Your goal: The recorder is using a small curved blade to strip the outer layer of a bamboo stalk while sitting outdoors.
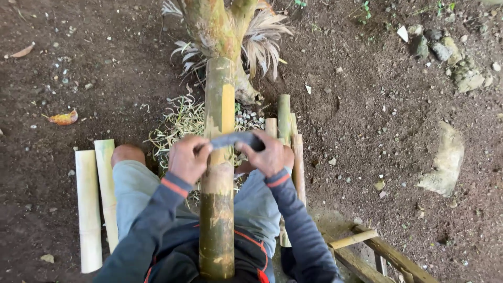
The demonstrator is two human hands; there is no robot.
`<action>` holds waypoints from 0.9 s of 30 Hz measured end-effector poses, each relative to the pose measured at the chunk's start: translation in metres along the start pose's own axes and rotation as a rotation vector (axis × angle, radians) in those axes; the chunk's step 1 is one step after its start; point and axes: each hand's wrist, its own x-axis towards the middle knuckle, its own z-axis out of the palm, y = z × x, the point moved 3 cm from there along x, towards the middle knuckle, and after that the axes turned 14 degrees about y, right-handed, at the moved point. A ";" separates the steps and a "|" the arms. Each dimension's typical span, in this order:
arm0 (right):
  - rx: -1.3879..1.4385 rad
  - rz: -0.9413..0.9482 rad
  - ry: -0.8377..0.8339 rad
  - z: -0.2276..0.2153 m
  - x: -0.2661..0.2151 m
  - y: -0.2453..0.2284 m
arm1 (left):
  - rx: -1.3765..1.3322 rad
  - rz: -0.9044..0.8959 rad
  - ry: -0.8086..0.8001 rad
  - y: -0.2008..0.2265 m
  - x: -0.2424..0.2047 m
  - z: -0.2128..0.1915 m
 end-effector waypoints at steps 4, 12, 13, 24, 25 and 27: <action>-0.035 0.015 0.083 0.017 0.053 -0.003 | -0.022 0.081 0.053 -0.021 0.053 0.025; -0.202 0.053 0.153 0.039 0.125 -0.006 | 0.048 0.303 0.247 -0.048 0.145 0.063; -0.205 0.052 0.156 0.041 0.127 -0.004 | 0.044 0.305 0.247 -0.052 0.151 0.066; -0.231 0.090 0.155 0.045 0.128 -0.008 | 0.052 0.275 0.274 -0.057 0.165 0.079; -0.231 0.092 0.153 0.047 0.128 -0.008 | 0.054 0.272 0.273 -0.060 0.165 0.079; -0.256 0.106 0.182 0.047 0.132 -0.007 | 0.085 0.296 0.285 -0.062 0.171 0.082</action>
